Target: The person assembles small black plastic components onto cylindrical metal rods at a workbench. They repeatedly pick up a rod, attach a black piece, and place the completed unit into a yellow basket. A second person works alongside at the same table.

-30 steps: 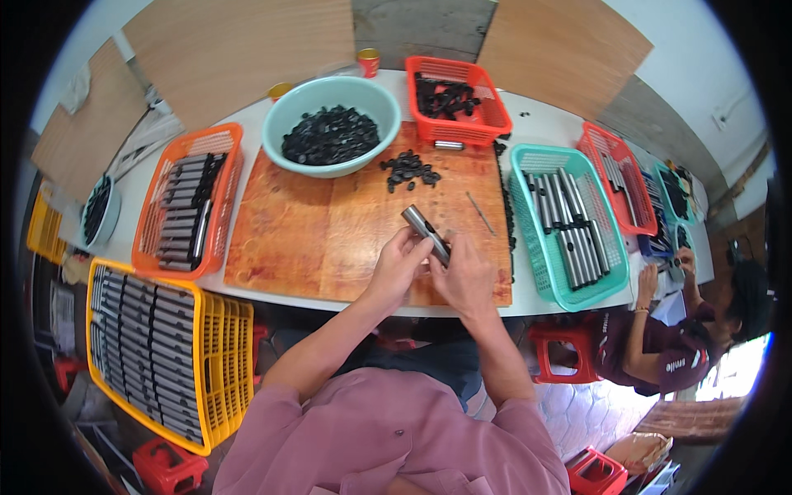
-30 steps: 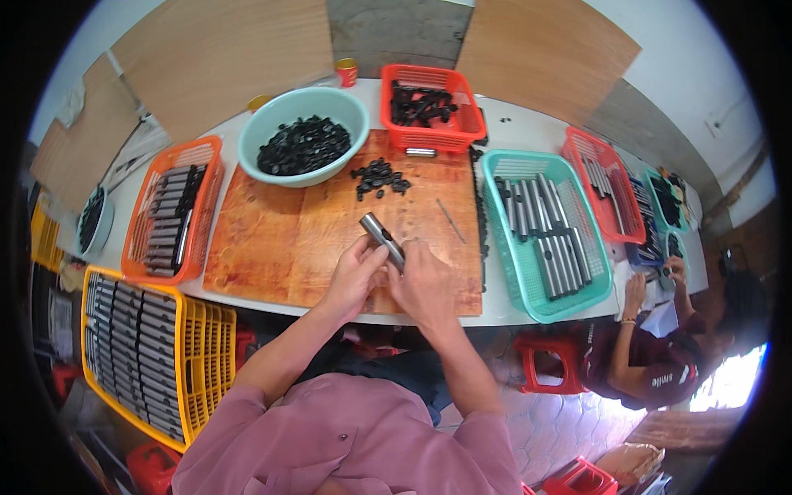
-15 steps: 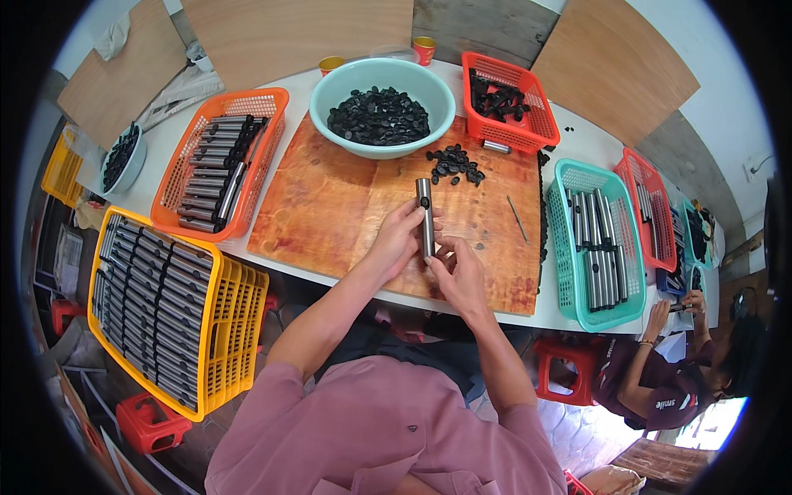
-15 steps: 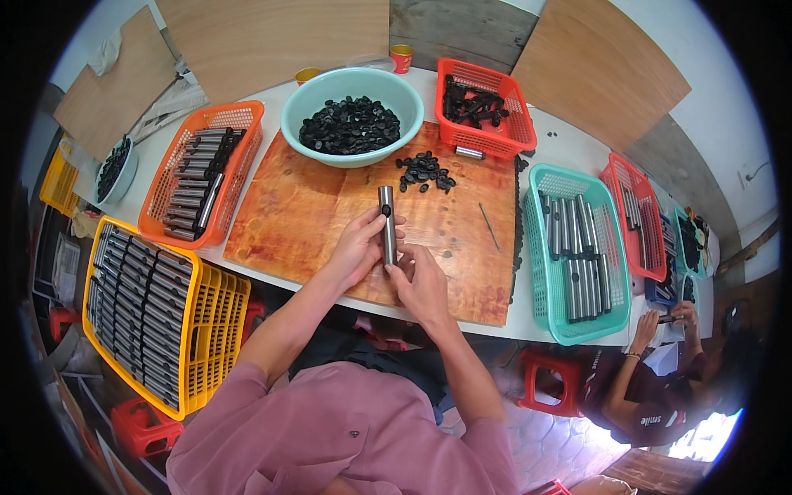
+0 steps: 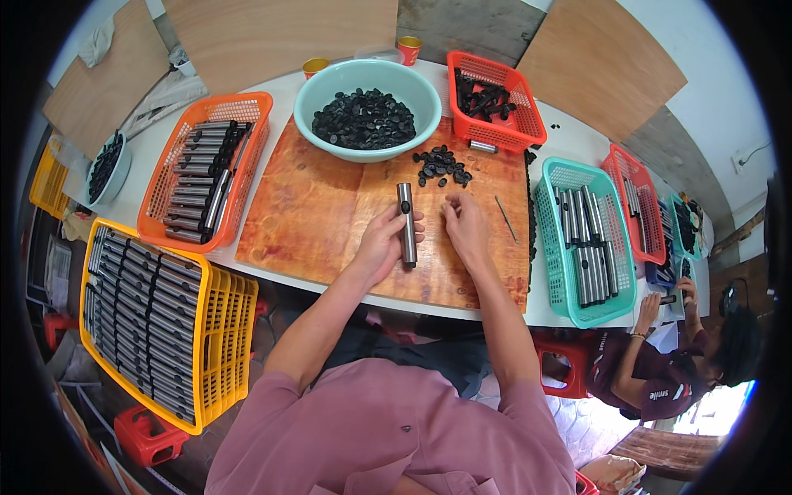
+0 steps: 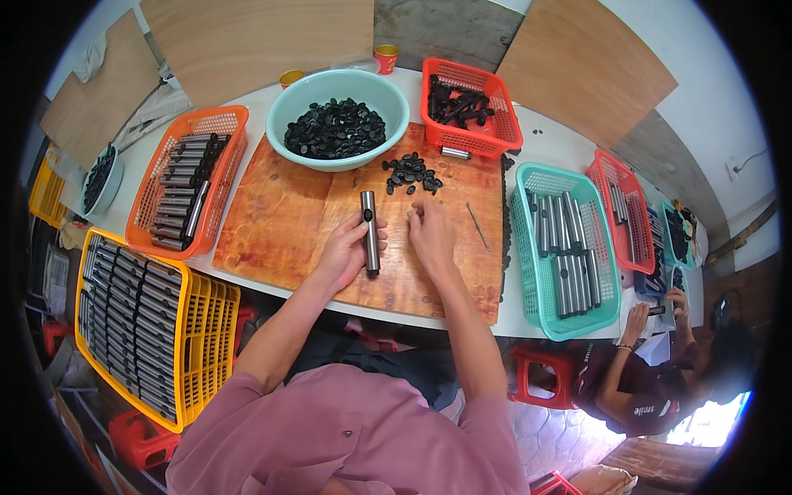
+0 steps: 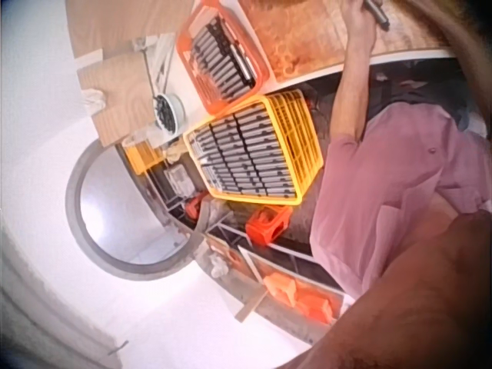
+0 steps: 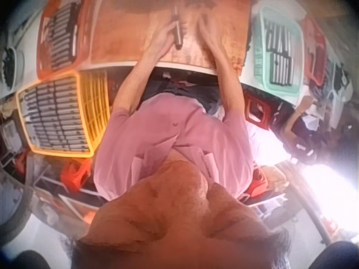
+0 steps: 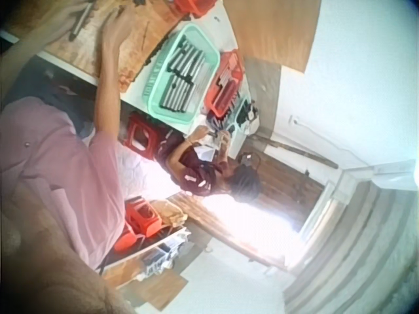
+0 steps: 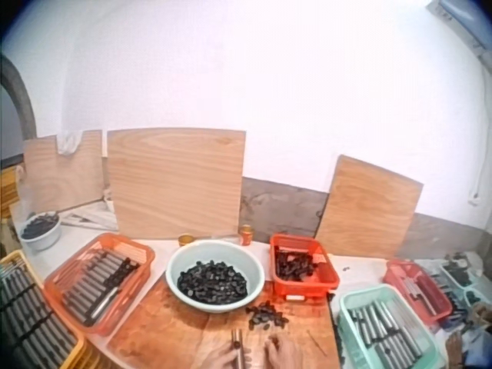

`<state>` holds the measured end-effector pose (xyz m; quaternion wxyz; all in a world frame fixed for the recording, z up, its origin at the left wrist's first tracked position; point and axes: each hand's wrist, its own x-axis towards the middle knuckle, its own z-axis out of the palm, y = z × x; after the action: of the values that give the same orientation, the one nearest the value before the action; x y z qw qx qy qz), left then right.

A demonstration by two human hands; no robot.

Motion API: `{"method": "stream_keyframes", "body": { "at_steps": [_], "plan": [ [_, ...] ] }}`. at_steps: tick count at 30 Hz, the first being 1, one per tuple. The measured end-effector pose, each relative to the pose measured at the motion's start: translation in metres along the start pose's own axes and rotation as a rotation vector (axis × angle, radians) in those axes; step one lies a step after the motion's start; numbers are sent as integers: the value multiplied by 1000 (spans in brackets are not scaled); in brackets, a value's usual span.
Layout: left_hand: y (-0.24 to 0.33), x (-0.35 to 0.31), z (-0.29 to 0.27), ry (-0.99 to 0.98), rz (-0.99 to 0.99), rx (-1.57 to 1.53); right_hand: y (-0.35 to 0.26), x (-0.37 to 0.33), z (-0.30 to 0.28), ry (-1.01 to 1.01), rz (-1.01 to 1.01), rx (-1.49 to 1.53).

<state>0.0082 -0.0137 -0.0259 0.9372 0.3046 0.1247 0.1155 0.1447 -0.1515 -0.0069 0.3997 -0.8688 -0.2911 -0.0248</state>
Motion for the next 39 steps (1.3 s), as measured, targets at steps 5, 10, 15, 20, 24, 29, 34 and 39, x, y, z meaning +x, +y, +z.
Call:
{"method": "stream_keyframes", "body": {
  "at_steps": [5,10,15,20,24,29,34,39],
  "plan": [
    [0,1,-1,14,15,-4,-3,34,17,93,-116,-164],
    [0,1,-2,7,21,-6,6,40,21,32,-175,-233],
    [-1,1,-1,9,29,-1,17,28,23,-113,27,203],
    [-3,4,-5,5,19,18,13,21,16,-153,106,186],
    [0,1,2,4,0,22,22,21,13,-109,140,167],
    [2,0,0,-45,-23,80,10,15,2,-154,92,110],
    [2,1,6,-18,-26,60,17,16,8,-148,29,-28],
    [1,1,1,-19,-35,41,7,8,4,-97,22,154]
  ]
}}
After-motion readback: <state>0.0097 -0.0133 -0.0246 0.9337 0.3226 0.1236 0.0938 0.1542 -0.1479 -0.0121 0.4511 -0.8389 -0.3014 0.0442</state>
